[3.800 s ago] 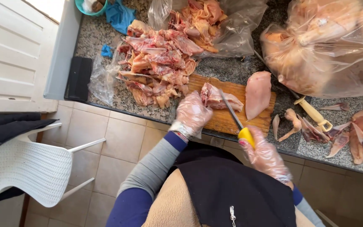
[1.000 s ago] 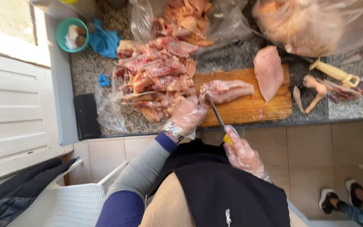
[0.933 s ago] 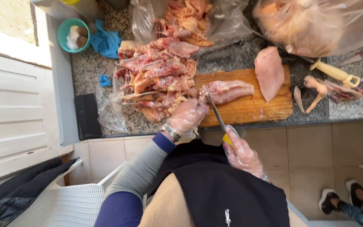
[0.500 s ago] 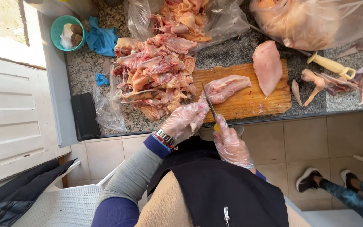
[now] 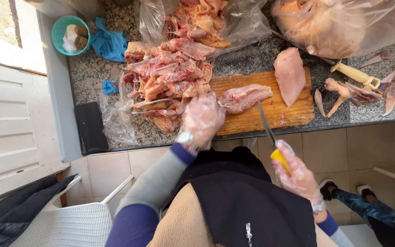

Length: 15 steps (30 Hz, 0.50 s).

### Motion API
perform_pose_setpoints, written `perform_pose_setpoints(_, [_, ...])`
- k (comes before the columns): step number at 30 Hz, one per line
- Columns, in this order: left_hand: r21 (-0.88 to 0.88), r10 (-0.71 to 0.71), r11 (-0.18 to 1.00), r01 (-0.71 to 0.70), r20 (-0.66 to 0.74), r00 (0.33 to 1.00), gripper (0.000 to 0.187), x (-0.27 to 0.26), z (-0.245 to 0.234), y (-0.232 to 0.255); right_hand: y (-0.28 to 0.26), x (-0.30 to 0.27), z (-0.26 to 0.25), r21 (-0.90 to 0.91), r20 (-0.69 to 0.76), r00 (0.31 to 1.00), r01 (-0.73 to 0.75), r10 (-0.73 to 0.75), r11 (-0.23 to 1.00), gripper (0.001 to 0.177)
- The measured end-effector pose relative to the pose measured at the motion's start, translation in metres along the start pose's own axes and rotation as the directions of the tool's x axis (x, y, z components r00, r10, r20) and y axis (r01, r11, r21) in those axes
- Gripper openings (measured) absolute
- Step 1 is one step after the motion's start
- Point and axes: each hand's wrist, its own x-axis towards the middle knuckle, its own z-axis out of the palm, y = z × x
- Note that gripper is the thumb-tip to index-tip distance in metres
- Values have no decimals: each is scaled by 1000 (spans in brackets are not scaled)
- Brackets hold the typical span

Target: Prepping chicken breasts by removing skin and bones using a knife.

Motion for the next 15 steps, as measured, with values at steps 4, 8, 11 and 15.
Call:
perform_pose_setpoints(4, [-70, -42, 997, 43, 11, 999, 27, 16, 21, -9, -10, 21, -5, 115, -4, 997, -77, 78, 990, 53])
perform_pose_setpoints(8, [-335, -51, 941, 46, -6, 999, 24, 8, 15, -4, -22, 31, -13, 168, 49, 991, -127, 121, 977, 51])
perform_pose_setpoints(11, [-630, -107, 748, 210, 197, 974, 27, 7, 21, -9, -13, 37, -19, 193, 79, 990, -131, 117, 972, 51])
perform_pose_setpoints(15, [-679, -183, 601, 421, 396, 900, 27, 5, 14, -12, 0, 50, -32, 202, 107, 989, -124, 104, 971, 51])
